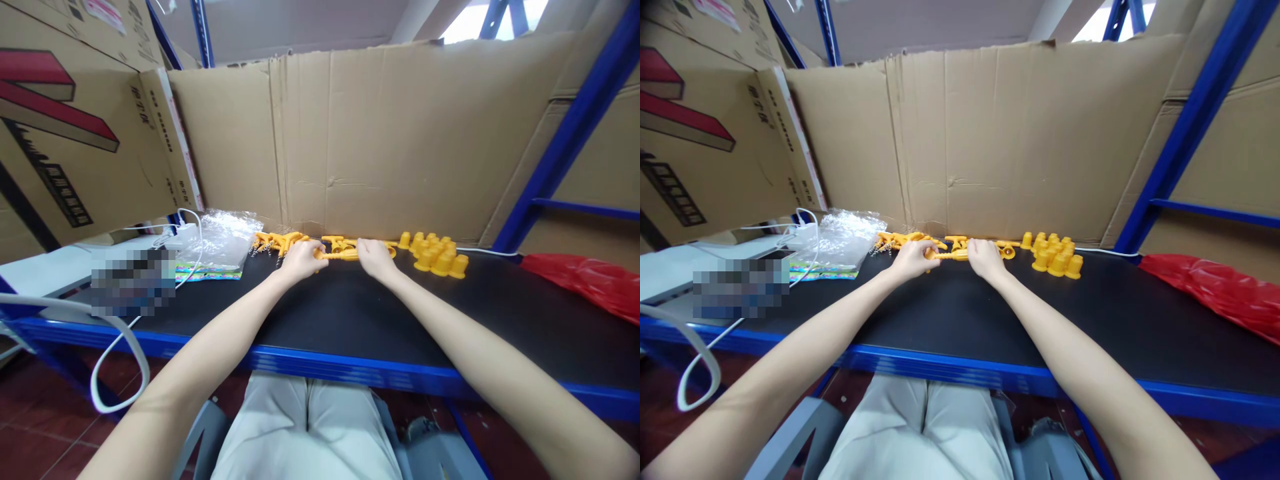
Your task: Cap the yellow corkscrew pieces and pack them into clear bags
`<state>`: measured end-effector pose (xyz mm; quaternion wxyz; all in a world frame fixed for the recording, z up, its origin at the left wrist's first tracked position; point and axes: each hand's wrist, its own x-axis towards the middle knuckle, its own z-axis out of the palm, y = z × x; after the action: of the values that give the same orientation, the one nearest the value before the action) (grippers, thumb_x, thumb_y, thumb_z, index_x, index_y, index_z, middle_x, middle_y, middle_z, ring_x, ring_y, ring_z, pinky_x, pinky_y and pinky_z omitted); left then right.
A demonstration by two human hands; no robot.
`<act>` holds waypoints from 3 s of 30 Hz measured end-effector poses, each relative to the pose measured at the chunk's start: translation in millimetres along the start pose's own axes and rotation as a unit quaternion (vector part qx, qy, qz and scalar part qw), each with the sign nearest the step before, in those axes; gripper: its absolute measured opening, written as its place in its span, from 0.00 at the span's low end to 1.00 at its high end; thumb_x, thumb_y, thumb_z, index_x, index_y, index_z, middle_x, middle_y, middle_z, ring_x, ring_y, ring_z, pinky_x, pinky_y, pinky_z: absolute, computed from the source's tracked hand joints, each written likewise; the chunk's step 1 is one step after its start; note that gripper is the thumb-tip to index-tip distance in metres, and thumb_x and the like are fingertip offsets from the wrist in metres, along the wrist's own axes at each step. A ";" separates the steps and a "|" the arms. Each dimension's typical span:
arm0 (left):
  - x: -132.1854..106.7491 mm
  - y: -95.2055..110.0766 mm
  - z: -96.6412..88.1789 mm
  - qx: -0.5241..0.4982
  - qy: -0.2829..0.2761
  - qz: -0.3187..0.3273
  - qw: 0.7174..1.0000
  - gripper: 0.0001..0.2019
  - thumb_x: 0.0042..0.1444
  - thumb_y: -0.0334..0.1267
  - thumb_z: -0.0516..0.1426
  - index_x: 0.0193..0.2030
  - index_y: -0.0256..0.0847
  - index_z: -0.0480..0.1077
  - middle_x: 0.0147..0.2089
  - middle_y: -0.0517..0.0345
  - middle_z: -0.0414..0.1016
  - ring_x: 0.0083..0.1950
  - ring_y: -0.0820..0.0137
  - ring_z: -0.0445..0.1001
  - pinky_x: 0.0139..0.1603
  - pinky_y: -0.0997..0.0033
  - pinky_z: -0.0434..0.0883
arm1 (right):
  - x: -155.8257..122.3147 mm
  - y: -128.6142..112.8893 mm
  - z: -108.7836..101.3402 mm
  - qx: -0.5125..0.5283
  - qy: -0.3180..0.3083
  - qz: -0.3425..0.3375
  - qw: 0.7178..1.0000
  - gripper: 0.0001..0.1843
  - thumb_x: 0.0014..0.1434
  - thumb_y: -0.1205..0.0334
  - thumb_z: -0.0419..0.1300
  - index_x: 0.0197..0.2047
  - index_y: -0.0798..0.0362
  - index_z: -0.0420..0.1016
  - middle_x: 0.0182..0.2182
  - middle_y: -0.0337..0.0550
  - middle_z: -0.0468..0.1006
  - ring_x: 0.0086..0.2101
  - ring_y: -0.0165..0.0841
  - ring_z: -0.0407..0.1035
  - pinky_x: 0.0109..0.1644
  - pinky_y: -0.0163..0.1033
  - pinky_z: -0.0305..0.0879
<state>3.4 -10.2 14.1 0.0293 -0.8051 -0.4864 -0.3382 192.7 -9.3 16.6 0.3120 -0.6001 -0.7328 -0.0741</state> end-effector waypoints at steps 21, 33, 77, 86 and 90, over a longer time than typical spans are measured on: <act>0.6 -1.8 1.4 0.049 0.004 0.008 0.999 0.12 0.45 0.37 0.56 0.38 0.42 0.71 0.35 0.57 0.74 0.36 0.67 0.71 0.36 0.71 0.64 | 3.5 11.8 11.2 0.242 -0.075 0.001 0.967 0.29 0.59 0.44 0.39 0.20 0.55 0.64 0.14 0.39 0.66 0.18 0.27 0.59 0.25 0.32 0.53; 1.3 -3.6 5.1 0.032 -0.003 0.007 0.999 0.11 0.43 0.40 0.56 0.35 0.43 0.72 0.30 0.59 0.73 0.32 0.68 0.70 0.33 0.72 0.63 | 2.4 13.5 7.4 0.018 0.032 -0.086 0.996 0.24 0.60 0.57 0.40 0.23 0.55 0.70 0.22 0.47 0.74 0.24 0.32 0.65 0.31 0.34 0.51; -2.3 9.1 -4.6 0.072 -0.010 0.013 0.997 0.14 0.47 0.46 0.57 0.39 0.43 0.69 0.35 0.56 0.75 0.38 0.65 0.72 0.36 0.70 0.65 | 1.9 14.0 8.8 0.118 0.031 -0.055 0.991 0.24 0.59 0.51 0.40 0.19 0.54 0.63 0.16 0.39 0.63 0.22 0.29 0.57 0.27 0.33 0.47; -2.9 9.1 -5.2 0.067 -0.006 0.026 0.997 0.14 0.46 0.47 0.57 0.38 0.43 0.69 0.34 0.57 0.74 0.38 0.65 0.72 0.36 0.71 0.64 | 5.3 8.7 11.1 0.087 0.032 0.001 0.996 0.22 0.56 0.57 0.42 0.14 0.54 0.59 0.14 0.42 0.63 0.21 0.30 0.58 0.25 0.34 0.46; -3.2 10.6 -6.3 0.067 -0.015 0.024 0.997 0.14 0.46 0.47 0.58 0.39 0.43 0.70 0.34 0.57 0.74 0.37 0.66 0.71 0.36 0.71 0.64 | 6.4 7.1 8.8 0.109 -0.006 0.039 0.993 0.21 0.54 0.59 0.43 0.13 0.55 0.61 0.13 0.42 0.64 0.21 0.30 0.60 0.24 0.33 0.47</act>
<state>7.7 -20.6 20.1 0.0838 -0.8176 -0.4890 -0.2923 195.5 2.2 11.2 0.3737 -0.5908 -0.7148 0.0221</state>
